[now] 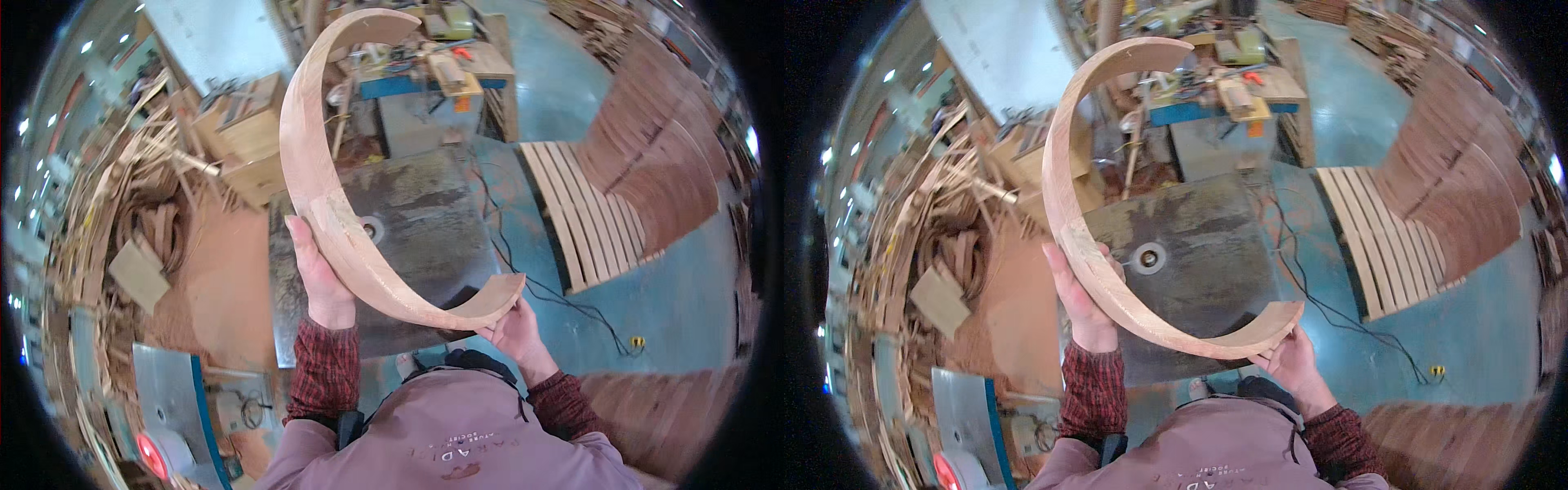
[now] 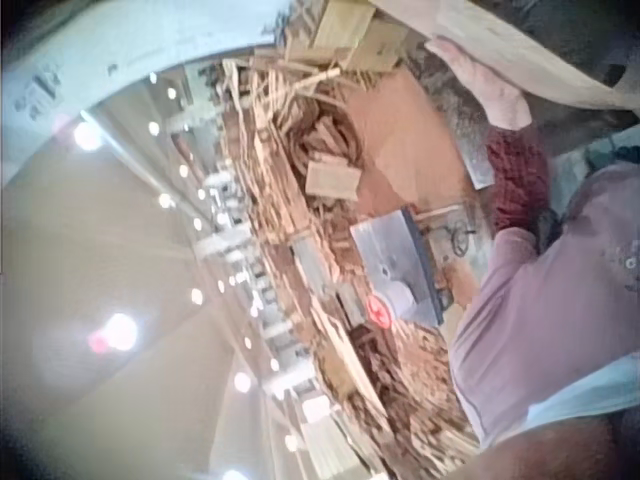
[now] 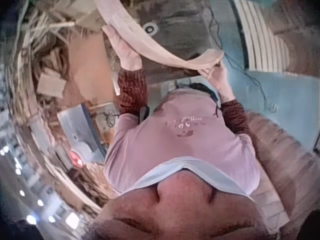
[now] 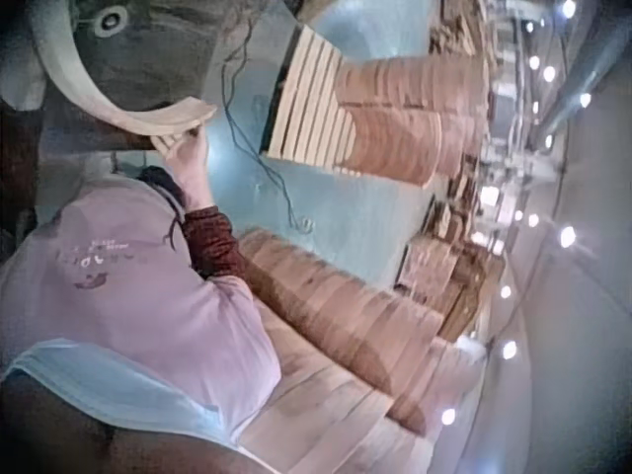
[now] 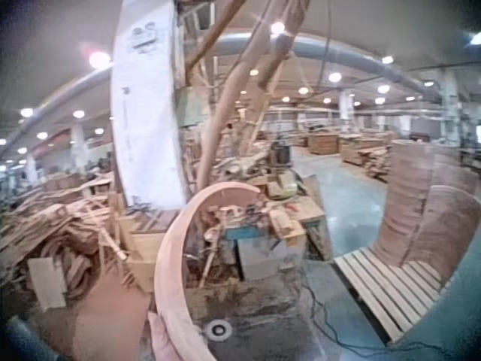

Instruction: Sanding the interior edges of curved wooden components using a spindle sander and stacking them onto a pallet.

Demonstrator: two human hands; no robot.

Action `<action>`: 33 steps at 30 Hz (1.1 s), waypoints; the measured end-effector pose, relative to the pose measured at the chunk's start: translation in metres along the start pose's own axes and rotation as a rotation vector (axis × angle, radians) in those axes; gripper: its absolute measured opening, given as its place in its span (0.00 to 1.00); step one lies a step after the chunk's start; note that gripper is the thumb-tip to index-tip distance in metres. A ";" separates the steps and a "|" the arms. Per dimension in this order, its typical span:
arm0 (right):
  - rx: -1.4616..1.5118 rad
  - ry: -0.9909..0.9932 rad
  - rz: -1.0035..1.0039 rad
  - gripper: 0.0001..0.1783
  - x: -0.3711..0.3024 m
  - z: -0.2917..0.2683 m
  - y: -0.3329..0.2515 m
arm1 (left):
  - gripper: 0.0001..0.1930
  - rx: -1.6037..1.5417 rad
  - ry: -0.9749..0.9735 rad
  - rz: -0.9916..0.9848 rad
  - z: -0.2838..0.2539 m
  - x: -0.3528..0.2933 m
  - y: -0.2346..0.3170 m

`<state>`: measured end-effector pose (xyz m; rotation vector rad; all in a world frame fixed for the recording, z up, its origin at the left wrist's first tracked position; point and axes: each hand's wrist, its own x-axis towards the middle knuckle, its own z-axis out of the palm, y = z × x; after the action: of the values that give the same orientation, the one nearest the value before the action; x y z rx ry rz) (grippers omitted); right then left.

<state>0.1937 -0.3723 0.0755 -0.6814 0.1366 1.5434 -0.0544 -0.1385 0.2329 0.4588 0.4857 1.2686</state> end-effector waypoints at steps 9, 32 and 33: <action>0.258 0.438 -0.240 0.27 -0.035 -0.082 0.015 | 0.35 0.277 -0.259 -0.323 0.039 -0.022 -0.105; 0.163 1.128 -0.945 0.21 -0.199 -0.255 -0.173 | 0.33 0.818 -0.459 -0.389 0.155 -0.098 -0.467; 0.058 1.175 -1.019 0.21 -0.210 -0.257 -0.183 | 0.33 0.802 -0.478 -0.424 0.164 -0.101 -0.478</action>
<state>0.4381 -0.6572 0.0286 -1.2767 0.5952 0.0440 0.3923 -0.3591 0.1002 1.2268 0.6295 0.4824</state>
